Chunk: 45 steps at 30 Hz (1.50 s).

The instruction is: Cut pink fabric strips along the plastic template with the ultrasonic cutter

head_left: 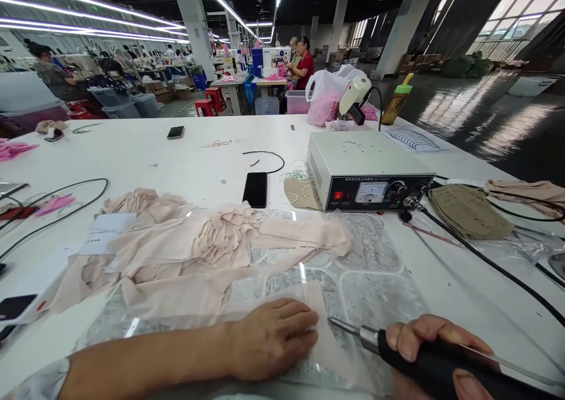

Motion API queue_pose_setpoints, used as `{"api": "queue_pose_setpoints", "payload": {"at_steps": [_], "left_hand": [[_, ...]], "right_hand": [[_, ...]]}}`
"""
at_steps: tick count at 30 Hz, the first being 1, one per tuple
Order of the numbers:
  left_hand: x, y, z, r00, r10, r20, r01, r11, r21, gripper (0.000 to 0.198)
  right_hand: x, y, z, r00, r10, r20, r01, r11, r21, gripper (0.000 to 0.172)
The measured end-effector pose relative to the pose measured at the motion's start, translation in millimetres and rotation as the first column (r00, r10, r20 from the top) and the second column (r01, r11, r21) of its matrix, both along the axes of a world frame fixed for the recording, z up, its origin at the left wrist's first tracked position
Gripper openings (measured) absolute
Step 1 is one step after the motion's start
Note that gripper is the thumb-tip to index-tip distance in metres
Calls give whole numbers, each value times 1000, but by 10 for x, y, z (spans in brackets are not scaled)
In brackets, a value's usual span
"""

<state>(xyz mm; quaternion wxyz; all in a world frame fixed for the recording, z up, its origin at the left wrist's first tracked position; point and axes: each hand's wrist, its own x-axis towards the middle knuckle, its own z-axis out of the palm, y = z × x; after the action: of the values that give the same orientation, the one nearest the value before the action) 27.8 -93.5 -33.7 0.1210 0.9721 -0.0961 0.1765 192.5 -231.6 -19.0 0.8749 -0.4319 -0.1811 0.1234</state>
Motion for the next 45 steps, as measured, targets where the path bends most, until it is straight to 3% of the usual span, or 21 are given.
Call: {"api": "queue_pose_setpoints", "payload": {"at_steps": [5,11,16,28,45], "left_hand": [[-8,73,-3,999,-29,-35,27,998,-54,14],[41,59,5,994,74,-76,-79,994,-69,19],[77,53,11,990,51,-131,-53,999,-12,19],[102,91,-11,997,10,-80,-10,1000,7,24],[155,156,171,977,-7,-213,23,997,72,17]], "right_hand": [[-4,65,-2,1000,6,-16,-6,999,-32,15],[-28,66,46,1000,-16,-5,16,999,-43,13],[-2,94,42,999,-32,4,32,997,-67,11],[59,241,-105,998,39,53,-38,999,-9,11],[15,121,-3,998,-58,24,59,998,-32,10]]}}
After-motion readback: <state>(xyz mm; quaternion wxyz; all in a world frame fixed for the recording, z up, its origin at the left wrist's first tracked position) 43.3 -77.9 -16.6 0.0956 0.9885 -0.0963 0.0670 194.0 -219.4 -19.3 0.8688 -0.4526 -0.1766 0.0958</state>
